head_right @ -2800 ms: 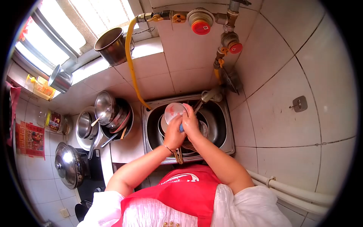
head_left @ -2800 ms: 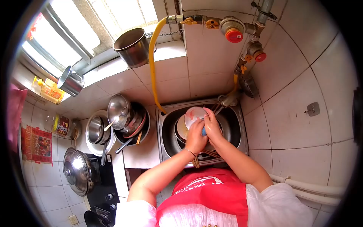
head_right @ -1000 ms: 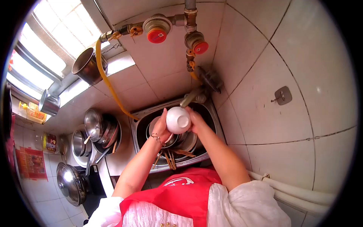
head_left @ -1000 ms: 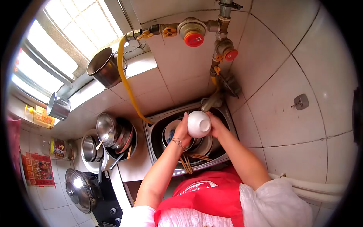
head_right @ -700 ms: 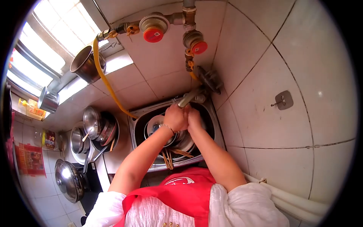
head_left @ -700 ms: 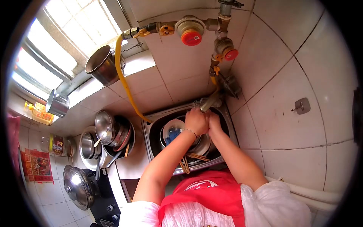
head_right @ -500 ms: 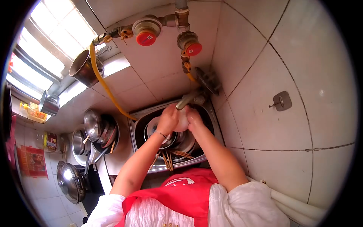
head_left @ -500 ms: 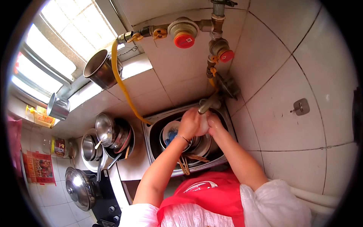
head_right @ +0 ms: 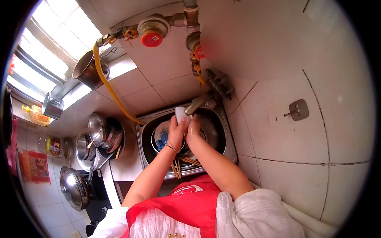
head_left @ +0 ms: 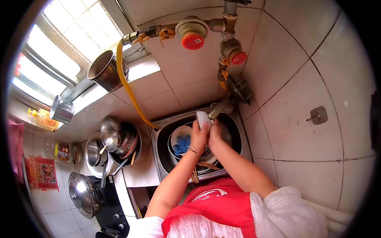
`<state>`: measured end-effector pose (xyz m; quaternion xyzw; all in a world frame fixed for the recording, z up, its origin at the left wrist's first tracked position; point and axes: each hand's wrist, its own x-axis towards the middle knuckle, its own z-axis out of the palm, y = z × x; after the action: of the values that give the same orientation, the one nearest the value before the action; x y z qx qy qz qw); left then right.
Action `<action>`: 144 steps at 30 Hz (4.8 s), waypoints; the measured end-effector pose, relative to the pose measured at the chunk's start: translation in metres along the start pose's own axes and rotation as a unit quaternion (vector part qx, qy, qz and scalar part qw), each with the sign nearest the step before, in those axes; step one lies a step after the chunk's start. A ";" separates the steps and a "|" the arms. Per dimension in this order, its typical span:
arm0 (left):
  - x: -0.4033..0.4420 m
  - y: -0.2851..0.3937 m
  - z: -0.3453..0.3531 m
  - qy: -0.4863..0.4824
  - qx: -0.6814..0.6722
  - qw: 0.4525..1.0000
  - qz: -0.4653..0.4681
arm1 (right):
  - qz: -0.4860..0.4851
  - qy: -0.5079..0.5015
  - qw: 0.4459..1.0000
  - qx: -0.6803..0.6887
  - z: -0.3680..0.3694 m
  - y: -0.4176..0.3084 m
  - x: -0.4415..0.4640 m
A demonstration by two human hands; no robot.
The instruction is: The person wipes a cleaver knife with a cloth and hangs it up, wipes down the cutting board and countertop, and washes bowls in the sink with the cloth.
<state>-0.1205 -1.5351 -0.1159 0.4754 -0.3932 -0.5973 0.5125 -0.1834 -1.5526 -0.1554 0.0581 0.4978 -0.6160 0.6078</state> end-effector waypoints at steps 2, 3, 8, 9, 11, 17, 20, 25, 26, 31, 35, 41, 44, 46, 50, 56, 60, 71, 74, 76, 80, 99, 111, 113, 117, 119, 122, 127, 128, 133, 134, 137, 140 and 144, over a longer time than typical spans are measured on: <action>-0.006 0.004 -0.002 -0.025 0.187 0.979 0.081 | 0.020 -0.032 0.999 -0.002 -0.001 -0.009 -0.011; -0.010 0.011 -0.003 -0.050 0.366 0.916 0.156 | 0.041 -0.062 0.997 -0.003 0.000 -0.012 -0.017; -0.019 0.005 -0.024 -0.211 0.520 0.811 0.164 | -0.110 -0.106 0.968 -0.197 -0.011 -0.018 -0.028; -0.017 0.008 -0.033 -0.210 0.520 0.811 0.164 | -0.110 -0.107 0.968 -0.197 -0.020 -0.026 -0.023; -0.010 0.019 -0.067 -0.267 0.626 0.592 0.433 | 0.024 -0.185 0.969 -0.164 -0.038 -0.037 -0.015; -0.018 0.006 -0.043 -0.202 0.564 0.723 0.344 | -0.016 -0.146 0.982 -0.121 -0.020 -0.021 -0.024; -0.037 -0.009 -0.028 -0.157 0.538 0.773 0.298 | -0.062 -0.161 0.979 -0.109 -0.021 -0.020 -0.021; -0.033 0.021 -0.076 -0.211 0.548 0.728 0.354 | 0.046 -0.219 0.956 -0.189 -0.021 -0.042 -0.043; -0.032 0.011 -0.079 -0.208 0.503 0.773 0.325 | 0.068 -0.194 0.958 -0.199 -0.016 -0.038 -0.051; -0.036 -0.006 -0.086 -0.105 0.103 0.989 -0.008 | 0.110 -0.190 0.939 -0.264 -0.007 -0.033 -0.055; -0.058 0.009 -0.136 -0.014 -0.384 0.914 -0.131 | 0.065 -0.116 0.925 -0.355 -0.012 -0.018 -0.034; -0.169 0.036 -0.250 0.088 -0.389 0.912 -0.096 | 0.002 -0.137 0.867 -0.479 -0.030 0.013 0.020; -0.233 0.041 -0.318 0.207 -0.143 0.966 -0.065 | -0.088 -0.136 0.777 -0.608 -0.051 0.038 0.087; -0.257 0.036 -0.364 0.300 0.232 0.924 -0.049 | -0.143 -0.097 0.688 -0.705 -0.053 0.041 0.088; -0.296 0.016 -0.437 0.404 0.528 0.743 -0.068 | -0.120 -0.066 0.635 -0.760 -0.035 0.060 0.058; -0.307 -0.004 -0.481 0.404 0.635 0.649 -0.112 | 0.007 -0.056 0.690 -0.722 -0.026 0.077 0.026; -0.314 -0.037 -0.510 0.378 0.690 0.602 -0.136 | 0.082 -0.079 0.757 -0.643 -0.030 0.077 0.022; -0.297 -0.024 -0.506 0.353 0.739 0.527 -0.229 | 0.141 -0.057 0.861 -0.485 -0.047 0.035 0.021; -0.291 -0.027 -0.504 0.375 0.750 0.520 -0.161 | 0.091 -0.044 0.923 -0.372 -0.062 -0.002 0.044; -0.283 -0.026 -0.495 0.345 0.770 0.535 -0.049 | 0.074 -0.034 0.940 -0.332 -0.060 -0.023 0.055; -0.246 -0.035 -0.447 0.228 0.726 0.645 0.070 | 0.032 -0.059 0.971 -0.229 -0.043 -0.050 0.074; -0.063 -0.023 -0.168 -0.113 0.523 0.821 0.197 | 0.031 -0.069 0.961 -0.266 -0.037 -0.044 0.072; -0.044 -0.066 -0.178 0.078 0.567 0.807 0.147 | 0.127 -0.124 0.932 -0.316 -0.057 -0.017 0.071; -0.033 -0.089 -0.193 0.083 0.436 0.890 -0.103 | 0.115 -0.113 0.923 -0.350 -0.066 -0.010 0.059; -0.026 -0.078 -0.184 0.076 0.468 0.873 -0.115 | 0.137 -0.072 0.895 -0.418 -0.089 0.002 0.042; -0.023 -0.095 -0.191 0.079 0.462 0.877 -0.103 | 0.149 -0.058 0.879 -0.449 -0.098 0.007 0.034; -0.018 -0.122 -0.202 0.093 0.419 0.898 -0.093 | 0.133 -0.059 0.872 -0.468 -0.099 0.014 0.028; -0.025 -0.110 -0.183 0.069 0.422 0.901 -0.071 | 0.081 -0.067 0.862 -0.496 -0.071 0.026 0.034; -0.028 -0.095 -0.173 0.061 0.411 0.904 -0.098 | 0.067 -0.071 0.835 -0.542 -0.062 0.029 0.035; -0.029 -0.086 -0.164 0.048 0.421 0.902 -0.076 | -0.064 -0.110 0.653 -0.746 -0.054 0.035 0.038; -0.029 -0.085 -0.164 0.052 0.434 0.895 -0.086 | -0.085 -0.133 0.648 -0.745 -0.058 0.040 0.041; -0.034 -0.068 -0.155 0.089 0.557 0.826 -0.024 | -0.101 -0.120 0.661 -0.734 -0.058 0.050 0.045; -0.029 -0.066 -0.149 -0.109 0.622 0.756 0.173 | -0.031 -0.127 0.703 -0.699 -0.054 0.044 0.037; -0.020 -0.095 -0.132 -0.219 0.615 0.754 0.071 | -0.104 -0.111 0.670 -0.726 -0.056 0.047 0.027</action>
<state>-0.0141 -1.4976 -0.2353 0.5154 -0.8096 -0.2765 0.0503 -0.1821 -1.5216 -0.2272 -0.5227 0.7196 -0.1213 0.4407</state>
